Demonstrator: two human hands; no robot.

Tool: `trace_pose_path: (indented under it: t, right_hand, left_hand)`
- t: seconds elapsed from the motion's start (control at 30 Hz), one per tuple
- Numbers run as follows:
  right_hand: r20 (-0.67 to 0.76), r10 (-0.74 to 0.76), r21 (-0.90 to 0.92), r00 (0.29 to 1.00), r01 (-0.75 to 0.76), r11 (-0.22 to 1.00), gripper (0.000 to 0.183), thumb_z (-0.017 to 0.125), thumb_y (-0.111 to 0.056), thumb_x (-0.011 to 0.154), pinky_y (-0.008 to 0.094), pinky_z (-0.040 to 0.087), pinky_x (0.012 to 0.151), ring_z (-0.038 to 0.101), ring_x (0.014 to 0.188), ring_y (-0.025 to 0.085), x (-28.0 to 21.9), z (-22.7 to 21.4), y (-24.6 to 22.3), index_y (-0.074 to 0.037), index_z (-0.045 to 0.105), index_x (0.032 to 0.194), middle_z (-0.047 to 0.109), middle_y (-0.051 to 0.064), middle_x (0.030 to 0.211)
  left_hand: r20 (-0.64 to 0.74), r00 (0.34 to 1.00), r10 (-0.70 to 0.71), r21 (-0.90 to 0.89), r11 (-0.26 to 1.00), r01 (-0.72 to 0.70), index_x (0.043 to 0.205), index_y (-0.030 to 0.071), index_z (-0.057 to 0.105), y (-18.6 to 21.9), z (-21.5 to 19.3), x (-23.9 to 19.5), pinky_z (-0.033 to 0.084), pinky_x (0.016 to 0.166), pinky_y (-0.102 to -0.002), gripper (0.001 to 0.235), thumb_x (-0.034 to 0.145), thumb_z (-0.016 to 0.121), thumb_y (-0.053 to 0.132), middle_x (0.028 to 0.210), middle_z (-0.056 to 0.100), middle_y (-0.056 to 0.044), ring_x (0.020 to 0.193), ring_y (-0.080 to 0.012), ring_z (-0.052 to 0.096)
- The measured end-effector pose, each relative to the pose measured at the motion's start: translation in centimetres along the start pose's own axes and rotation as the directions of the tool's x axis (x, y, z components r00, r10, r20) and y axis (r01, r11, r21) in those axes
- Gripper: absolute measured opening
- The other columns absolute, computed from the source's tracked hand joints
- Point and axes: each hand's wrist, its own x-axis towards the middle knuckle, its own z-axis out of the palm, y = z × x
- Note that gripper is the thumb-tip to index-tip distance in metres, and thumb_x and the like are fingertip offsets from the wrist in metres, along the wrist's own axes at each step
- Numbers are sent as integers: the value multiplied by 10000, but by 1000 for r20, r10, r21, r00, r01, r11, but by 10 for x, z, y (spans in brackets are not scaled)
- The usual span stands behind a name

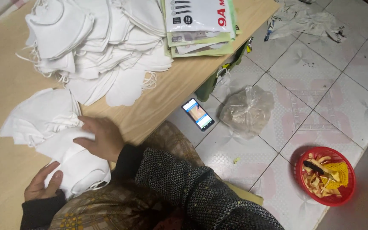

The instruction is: The person sits on the floor and repeatedly folds white face masks by hand, stacking them into a neat pile on a wooden table. The person handles each mask individually, aligning the ear loops and folding the mask in half before placing it on the growing stack.

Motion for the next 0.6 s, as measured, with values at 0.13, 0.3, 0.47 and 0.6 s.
trace_pose_path:
  t: [0.13, 0.3, 0.47, 0.6]
  right_hand:
    - [-29, -103, -134, 994, 99, 986, 669, 700, -451, 876, 475, 443, 1088, 638, 1189, 362, -6, 1, 5, -83, 554, 1415, 686, 147, 1286]
    - [134, -24, -248, 991, 57, 967, 725, 594, -541, 889, 464, 435, 1002, 632, 1054, 367, -2, -8, 0, -150, 487, 1489, 727, 74, 1056]
    - [50, 165, 128, 985, -171, 977, 446, 672, -338, 921, 392, 496, 994, 656, 1056, 236, 4, -35, -25, -127, 637, 1312, 703, 58, 1140]
    - [-18, 520, 516, 854, -437, 736, 302, 740, -206, 883, 269, 541, 863, 671, 1055, 161, 10, -60, -59, -154, 680, 1174, 700, 29, 1174]
  left_hand:
    - [19, 997, 73, 83, 994, -75, 1331, 3, 643, 11, 2, -5, 400, 1116, -309, 323, 1022, 626, 98, 1381, 613, -111, 1279, -194, 542]
    - [71, 993, 98, 12, 995, -99, 1309, 7, 646, 2, 6, 1, 424, 1075, -313, 310, 1013, 625, 94, 1382, 612, -120, 1288, -202, 546]
    - [15, 999, -29, 35, 999, 29, 1323, 126, 664, 40, 16, -9, 346, 543, -234, 328, 1002, 650, 193, 1355, 614, -26, 650, -99, 445]
    - [-43, 996, -78, 98, 992, 82, 1326, 122, 687, 53, 18, -11, 442, 835, -243, 326, 1017, 664, 224, 1325, 671, -78, 1004, -127, 579]
